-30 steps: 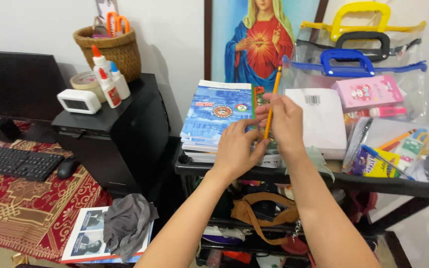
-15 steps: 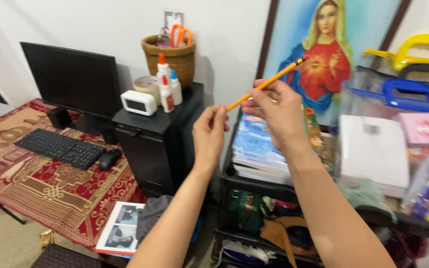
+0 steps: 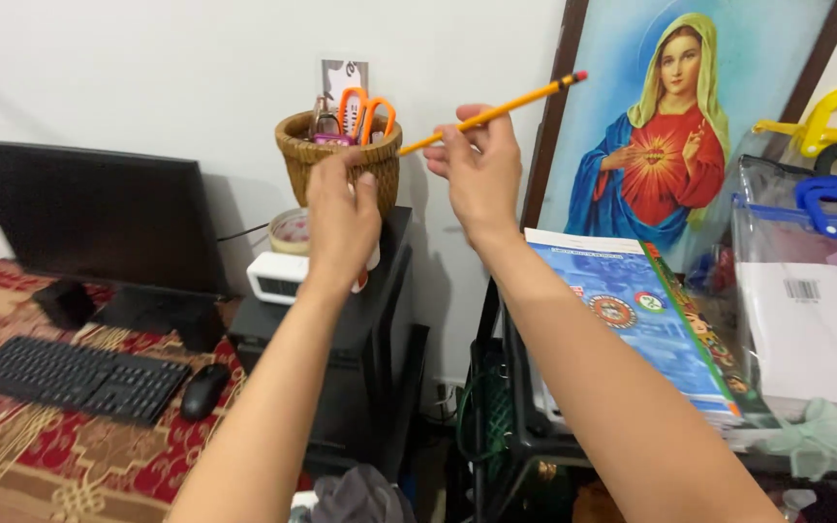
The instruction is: The recorder is organizing and cleaning items on a multi-tiered plastic storage rack, including books, school supplies, and household objects.
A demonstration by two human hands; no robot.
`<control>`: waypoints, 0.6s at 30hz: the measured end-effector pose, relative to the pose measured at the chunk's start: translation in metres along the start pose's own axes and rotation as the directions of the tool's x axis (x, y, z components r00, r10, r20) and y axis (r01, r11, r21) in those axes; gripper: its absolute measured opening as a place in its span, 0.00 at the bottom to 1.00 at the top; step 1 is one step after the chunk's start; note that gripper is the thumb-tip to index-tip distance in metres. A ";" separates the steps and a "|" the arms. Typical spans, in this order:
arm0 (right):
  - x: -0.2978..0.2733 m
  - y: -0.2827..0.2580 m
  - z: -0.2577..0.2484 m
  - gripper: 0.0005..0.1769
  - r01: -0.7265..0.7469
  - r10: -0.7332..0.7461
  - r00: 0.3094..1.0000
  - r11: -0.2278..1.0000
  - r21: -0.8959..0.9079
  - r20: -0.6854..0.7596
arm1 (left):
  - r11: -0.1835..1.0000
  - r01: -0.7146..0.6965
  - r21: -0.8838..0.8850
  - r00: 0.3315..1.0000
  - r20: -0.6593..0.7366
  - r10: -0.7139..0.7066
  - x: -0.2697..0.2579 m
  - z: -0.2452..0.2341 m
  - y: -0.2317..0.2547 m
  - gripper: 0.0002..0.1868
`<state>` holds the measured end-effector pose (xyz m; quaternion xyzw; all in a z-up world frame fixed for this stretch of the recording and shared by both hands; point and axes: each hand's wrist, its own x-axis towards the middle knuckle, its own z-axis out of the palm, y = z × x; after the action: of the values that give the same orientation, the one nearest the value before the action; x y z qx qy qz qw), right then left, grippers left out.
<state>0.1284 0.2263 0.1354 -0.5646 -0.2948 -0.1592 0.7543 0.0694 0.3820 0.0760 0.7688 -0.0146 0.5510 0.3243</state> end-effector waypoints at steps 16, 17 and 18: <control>0.071 0.073 0.070 0.09 0.134 -0.154 0.988 0.900 -0.414 -0.015 | 0.978 -0.120 0.173 0.975 0.203 0.084 0.088 0.006 -0.086 0.25; 0.072 0.075 0.071 0.09 0.140 -0.158 0.987 0.878 -0.458 0.000 | 0.984 -0.086 0.154 0.970 0.238 0.048 0.089 0.005 -0.089 0.26; 0.073 0.076 0.072 0.10 0.146 -0.161 0.987 0.853 -0.501 0.015 | 0.989 -0.052 0.137 0.962 0.272 0.013 0.090 0.005 -0.092 0.26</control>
<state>0.2099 0.3252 0.1370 -0.7132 -0.2770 -0.2977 0.5710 0.1436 0.4825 0.1082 0.8577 -0.0319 0.4455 0.2545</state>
